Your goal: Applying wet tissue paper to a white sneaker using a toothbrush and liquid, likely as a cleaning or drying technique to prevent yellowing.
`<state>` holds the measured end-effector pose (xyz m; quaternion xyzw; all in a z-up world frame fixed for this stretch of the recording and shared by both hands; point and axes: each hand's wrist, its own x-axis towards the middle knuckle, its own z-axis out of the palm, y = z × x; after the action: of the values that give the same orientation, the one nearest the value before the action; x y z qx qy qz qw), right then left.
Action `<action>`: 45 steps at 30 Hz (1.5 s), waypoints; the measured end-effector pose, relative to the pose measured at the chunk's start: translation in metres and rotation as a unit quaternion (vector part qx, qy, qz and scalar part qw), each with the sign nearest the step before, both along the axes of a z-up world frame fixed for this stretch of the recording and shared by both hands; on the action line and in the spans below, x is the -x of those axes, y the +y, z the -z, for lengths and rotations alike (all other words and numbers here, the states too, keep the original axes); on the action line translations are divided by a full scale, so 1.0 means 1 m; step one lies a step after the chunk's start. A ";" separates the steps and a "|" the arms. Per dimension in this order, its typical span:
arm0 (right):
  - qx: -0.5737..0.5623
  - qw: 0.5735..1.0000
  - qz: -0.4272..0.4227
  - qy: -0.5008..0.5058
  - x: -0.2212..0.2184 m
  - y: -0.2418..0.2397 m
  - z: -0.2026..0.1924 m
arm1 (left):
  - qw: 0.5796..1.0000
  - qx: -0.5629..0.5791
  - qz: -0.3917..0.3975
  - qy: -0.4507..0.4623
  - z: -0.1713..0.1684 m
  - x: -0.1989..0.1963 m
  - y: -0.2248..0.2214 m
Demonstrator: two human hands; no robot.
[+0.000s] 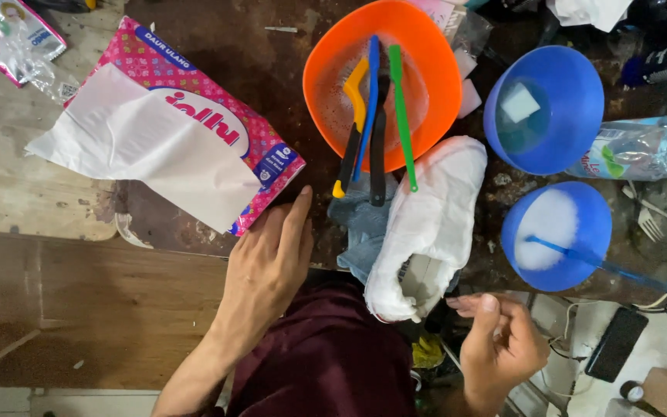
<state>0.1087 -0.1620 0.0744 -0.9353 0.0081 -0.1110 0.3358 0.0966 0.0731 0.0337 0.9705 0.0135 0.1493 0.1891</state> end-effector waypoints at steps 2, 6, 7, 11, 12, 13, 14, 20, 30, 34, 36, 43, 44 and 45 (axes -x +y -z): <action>-0.002 0.999 -0.023 -0.022 -0.006 0.005 -0.008 | 1.000 -0.015 -0.006 -0.015 -0.002 -0.002 -0.003; 0.003 0.997 -0.051 -0.052 -0.011 0.011 -0.018 | 0.999 -0.009 -0.013 -0.046 -0.004 -0.002 -0.008; 0.002 0.997 -0.053 -0.052 -0.011 0.011 -0.017 | 0.999 -0.011 -0.016 -0.045 -0.006 -0.002 -0.008; -0.040 0.993 -0.067 -0.090 -0.012 0.018 -0.023 | 0.992 0.072 -0.003 -0.103 -0.019 0.003 -0.003; -0.010 0.994 -0.062 -0.092 -0.012 0.021 -0.027 | 0.986 0.100 0.006 -0.133 -0.023 0.004 -0.002; -0.015 0.993 -0.071 -0.090 -0.010 0.024 -0.030 | 0.987 0.094 -0.003 -0.132 -0.024 0.008 0.000; 0.036 0.996 -0.039 -0.072 -0.008 0.026 -0.033 | 0.983 0.115 -0.003 -0.146 -0.025 0.011 0.001; 0.049 0.996 -0.038 -0.068 -0.001 0.034 -0.035 | 0.965 0.155 0.001 -0.211 -0.024 0.018 0.011; -0.045 0.875 -0.464 -0.128 -0.045 0.064 -0.077 | 0.968 0.174 0.059 -0.172 -0.026 -0.001 0.011; 0.014 0.923 -0.379 0.064 -0.023 0.082 -0.113 | 0.974 0.150 0.079 -0.151 -0.019 -0.002 0.005; -0.018 0.909 -0.413 -0.054 -0.010 0.066 -0.098 | 0.975 0.153 0.090 -0.133 -0.019 0.002 0.006; -0.036 0.939 -0.328 -0.097 -0.006 0.083 -0.095 | 0.975 0.171 0.101 -0.100 -0.017 0.013 0.002; -0.063 0.958 -0.260 -0.107 -0.006 0.096 -0.098 | 0.978 0.162 0.089 -0.096 -0.014 0.016 0.001; -0.089 0.971 -0.190 -0.115 -0.006 0.110 -0.101 | 0.981 0.153 0.076 -0.091 -0.012 0.020 0.001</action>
<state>0.1146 -0.0518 0.1753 -0.8670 -0.1989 -0.1507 0.4313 0.0765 0.0740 0.0453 0.9105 -0.0552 0.2187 0.3466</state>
